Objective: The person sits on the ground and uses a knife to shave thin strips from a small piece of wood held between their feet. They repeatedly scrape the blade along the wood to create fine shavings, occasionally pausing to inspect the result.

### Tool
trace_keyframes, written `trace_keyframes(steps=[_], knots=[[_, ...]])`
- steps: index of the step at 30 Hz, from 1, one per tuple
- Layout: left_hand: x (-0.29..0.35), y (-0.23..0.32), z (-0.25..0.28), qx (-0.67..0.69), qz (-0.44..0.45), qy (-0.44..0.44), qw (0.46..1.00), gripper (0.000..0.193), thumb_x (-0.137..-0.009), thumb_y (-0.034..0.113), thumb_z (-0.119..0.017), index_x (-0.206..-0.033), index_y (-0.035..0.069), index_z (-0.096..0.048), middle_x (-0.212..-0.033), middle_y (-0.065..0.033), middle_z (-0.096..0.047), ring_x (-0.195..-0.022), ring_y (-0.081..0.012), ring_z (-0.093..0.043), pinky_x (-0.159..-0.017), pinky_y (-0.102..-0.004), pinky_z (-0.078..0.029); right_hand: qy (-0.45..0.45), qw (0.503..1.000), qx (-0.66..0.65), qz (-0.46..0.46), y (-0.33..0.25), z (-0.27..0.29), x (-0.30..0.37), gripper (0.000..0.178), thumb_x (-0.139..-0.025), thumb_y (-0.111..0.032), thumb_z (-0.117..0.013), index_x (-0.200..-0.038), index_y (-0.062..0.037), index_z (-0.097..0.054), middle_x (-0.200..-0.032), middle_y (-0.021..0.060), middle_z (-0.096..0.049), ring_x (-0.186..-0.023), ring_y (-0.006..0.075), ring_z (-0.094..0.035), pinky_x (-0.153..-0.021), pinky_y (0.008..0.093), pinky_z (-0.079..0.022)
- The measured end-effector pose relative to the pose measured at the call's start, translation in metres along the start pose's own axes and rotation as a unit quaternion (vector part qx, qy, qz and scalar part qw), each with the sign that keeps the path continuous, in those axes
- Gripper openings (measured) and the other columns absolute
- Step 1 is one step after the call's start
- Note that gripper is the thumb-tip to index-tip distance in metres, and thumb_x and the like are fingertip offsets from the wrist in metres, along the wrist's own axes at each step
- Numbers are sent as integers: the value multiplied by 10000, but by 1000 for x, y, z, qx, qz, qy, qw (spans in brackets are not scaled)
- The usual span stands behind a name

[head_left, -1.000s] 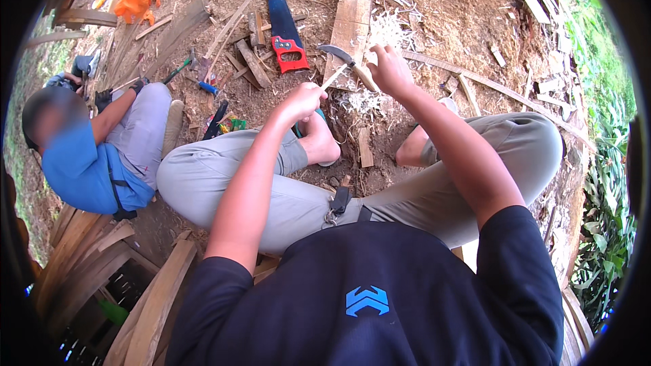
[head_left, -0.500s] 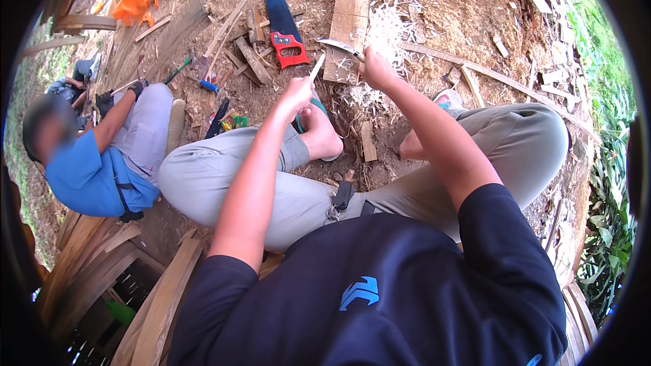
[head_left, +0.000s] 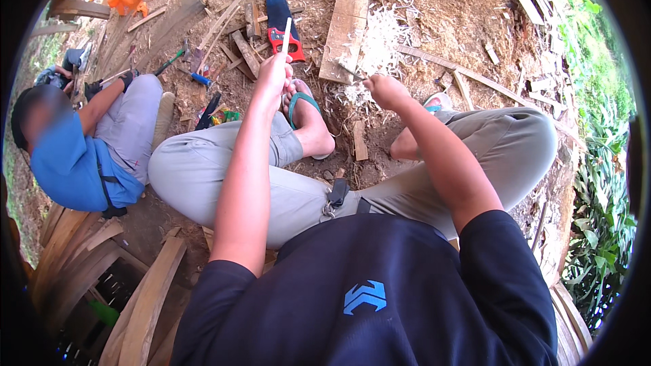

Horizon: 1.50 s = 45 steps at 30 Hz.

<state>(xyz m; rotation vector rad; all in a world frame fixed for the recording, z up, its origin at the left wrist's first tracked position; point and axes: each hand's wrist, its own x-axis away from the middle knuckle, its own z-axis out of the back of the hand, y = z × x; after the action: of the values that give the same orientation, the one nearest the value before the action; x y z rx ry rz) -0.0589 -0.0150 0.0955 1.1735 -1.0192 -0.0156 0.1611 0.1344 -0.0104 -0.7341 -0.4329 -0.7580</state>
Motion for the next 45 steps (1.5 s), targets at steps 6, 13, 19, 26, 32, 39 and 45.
trace_keyframes(steps=[6, 13, 19, 26, 32, 39, 45], knots=[[-6, -1, -2, -29, -42, 17, 999, 266, -940, 269, -458, -946, 21, -556, -622, -16, -488, -453, -111, -425, -432, -270, -393, 35, 999, 22, -24, 14, 47, 2, 469, -1003, -451, -380, -1136, -74, -626, -1041, 195, -678, -1024, 332, -641, -904, 454, -494], [-8, -4, -10, -53, -47, 15, 997, 266, -936, 275, -455, -926, 39, -576, -647, -7, -509, -473, -108, -431, -428, -263, -368, -42, 996, 72, 41, -6, 24, 15, 389, -958, -472, -483, -1096, -170, -685, -999, 119, -699, -962, 305, -655, -854, 432, -502], [-1, -3, -1, -36, -23, 9, 999, 255, -947, 284, -480, -987, 47, -563, -650, 26, -486, -472, -53, -399, -440, -233, -367, -41, 999, 2, -30, 15, 25, -3, 434, -928, -493, -527, -1105, -136, -699, -1057, 142, -695, -1015, 307, -650, -908, 418, -489], [-10, -6, -4, -55, -39, 21, 998, 263, -929, 281, -459, -919, 41, -568, -626, -6, -501, -436, -121, -424, -415, -273, -358, 123, 988, -79, -58, 29, 52, -15, 414, -942, -451, -508, -1092, -115, -696, -980, 166, -705, -951, 320, -665, -880, 430, -498], [-13, -10, -13, -55, -53, 20, 997, 258, -925, 271, -453, -924, 42, -572, -628, -10, -505, -436, -111, -421, -407, -262, -345, -10, 998, -44, 39, -20, 22, -23, 412, -927, -469, -535, -1057, -119, -709, -953, 162, -704, -911, 340, -665, -847, 432, -507], [-8, -17, -12, -77, -46, 0, 996, 264, -942, 260, -461, -970, 20, -567, -615, -13, -502, -399, -110, -429, -389, -275, -361, 90, 982, -137, -96, 11, 33, -37, 456, -960, -442, -500, -1056, -38, -691, -953, 202, -694, -889, 342, -667, -846, 442, -503], [-5, -21, -27, -146, 10, -39, 989, 321, -963, 278, -434, -1052, 4, -575, -547, 21, -443, -405, -76, -387, -398, -243, -349, 146, 980, -115, -64, 18, 56, -29, 440, -965, -446, -474, -1088, -81, -687, -983, 179, -701, -949, 325, -667, -878, 429, -505]])
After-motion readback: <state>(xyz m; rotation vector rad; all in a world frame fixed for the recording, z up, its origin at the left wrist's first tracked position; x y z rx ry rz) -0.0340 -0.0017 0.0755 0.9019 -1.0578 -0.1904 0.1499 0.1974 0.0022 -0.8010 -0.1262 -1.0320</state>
